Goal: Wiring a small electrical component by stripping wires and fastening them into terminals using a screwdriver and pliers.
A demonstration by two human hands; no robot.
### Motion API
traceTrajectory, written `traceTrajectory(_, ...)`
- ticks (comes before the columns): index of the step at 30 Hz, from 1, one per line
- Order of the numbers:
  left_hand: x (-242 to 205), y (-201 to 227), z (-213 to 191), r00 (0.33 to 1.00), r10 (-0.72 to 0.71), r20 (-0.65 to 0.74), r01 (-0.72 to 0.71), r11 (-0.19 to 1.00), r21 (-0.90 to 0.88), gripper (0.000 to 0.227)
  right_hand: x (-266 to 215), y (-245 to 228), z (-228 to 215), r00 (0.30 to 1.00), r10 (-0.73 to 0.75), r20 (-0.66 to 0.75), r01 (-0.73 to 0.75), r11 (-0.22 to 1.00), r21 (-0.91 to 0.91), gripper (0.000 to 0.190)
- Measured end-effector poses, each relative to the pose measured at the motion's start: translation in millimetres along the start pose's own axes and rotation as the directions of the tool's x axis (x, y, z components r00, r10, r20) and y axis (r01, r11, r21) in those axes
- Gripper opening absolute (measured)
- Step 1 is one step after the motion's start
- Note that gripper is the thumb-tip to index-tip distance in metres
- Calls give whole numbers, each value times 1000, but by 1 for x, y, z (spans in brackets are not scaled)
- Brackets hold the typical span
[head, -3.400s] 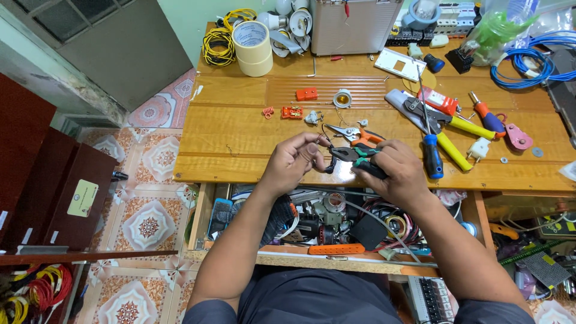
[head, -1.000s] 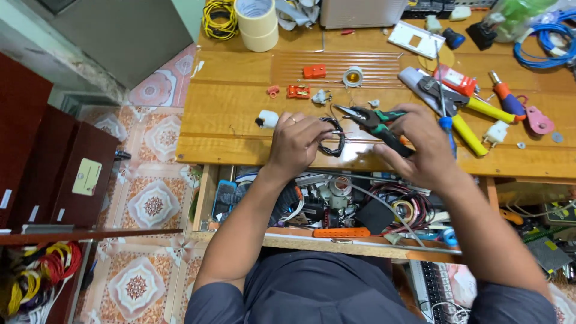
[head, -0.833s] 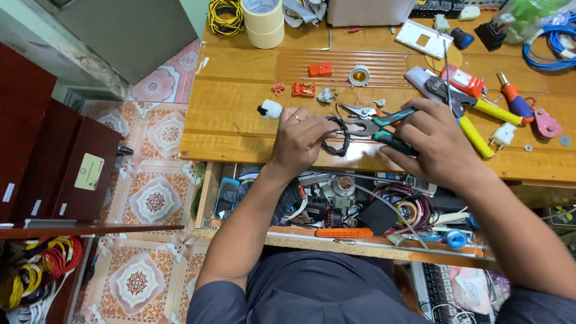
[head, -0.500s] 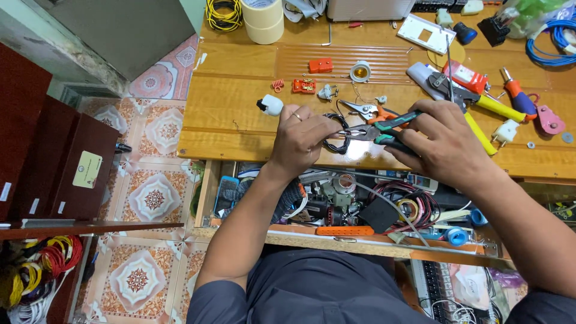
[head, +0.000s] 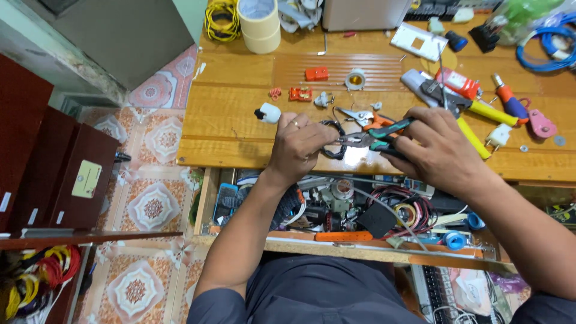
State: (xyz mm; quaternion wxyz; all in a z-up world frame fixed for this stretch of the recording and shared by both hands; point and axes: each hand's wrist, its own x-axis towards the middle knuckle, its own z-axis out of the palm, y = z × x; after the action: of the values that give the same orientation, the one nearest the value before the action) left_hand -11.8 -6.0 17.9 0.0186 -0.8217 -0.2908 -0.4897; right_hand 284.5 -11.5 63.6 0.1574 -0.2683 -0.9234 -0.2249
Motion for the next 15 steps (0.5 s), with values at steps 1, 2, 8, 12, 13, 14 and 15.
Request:
traceTrajectory(1, -1, -1, 1, 1000, 7, -6, -7, 1000, 0, 42, 0, 1, -1, 1000, -1, -2, 1, 1000, -9, 35)
traceTrajectory(2, -2, -2, 3, 1000, 1, -6, -1, 1000, -5, 41, 0, 2, -1, 1000, -7, 5, 7, 1000, 2, 34)
traceTrajectory(8, -6, -4, 5, 1000, 4, 7, -4, 1000, 2, 42, 7, -5, -11, 1000, 6, 0, -6, 1000, -3, 32)
traceTrajectory(12, -6, -4, 5, 1000, 6, 6, -6, 1000, 2, 39, 9, -8, -16, 1000, 24, -16, -24, 999, -25, 32)
traceTrajectory(13, -6, -3, 4, 1000, 4, 6, -4, 1000, 1, 39, 8, -7, -16, 1000, 24, -15, -24, 999, -23, 32)
traceTrajectory(14, -5, -3, 4, 1000, 5, -1, -5, 1000, -2, 39, 8, -7, -16, 1000, 27, -10, -27, 999, -33, 32)
traceTrajectory(15, -4, -2, 4, 1000, 7, -8, -7, 1000, -5, 38, 7, -7, -16, 1000, 30, -5, -30, 999, -42, 32)
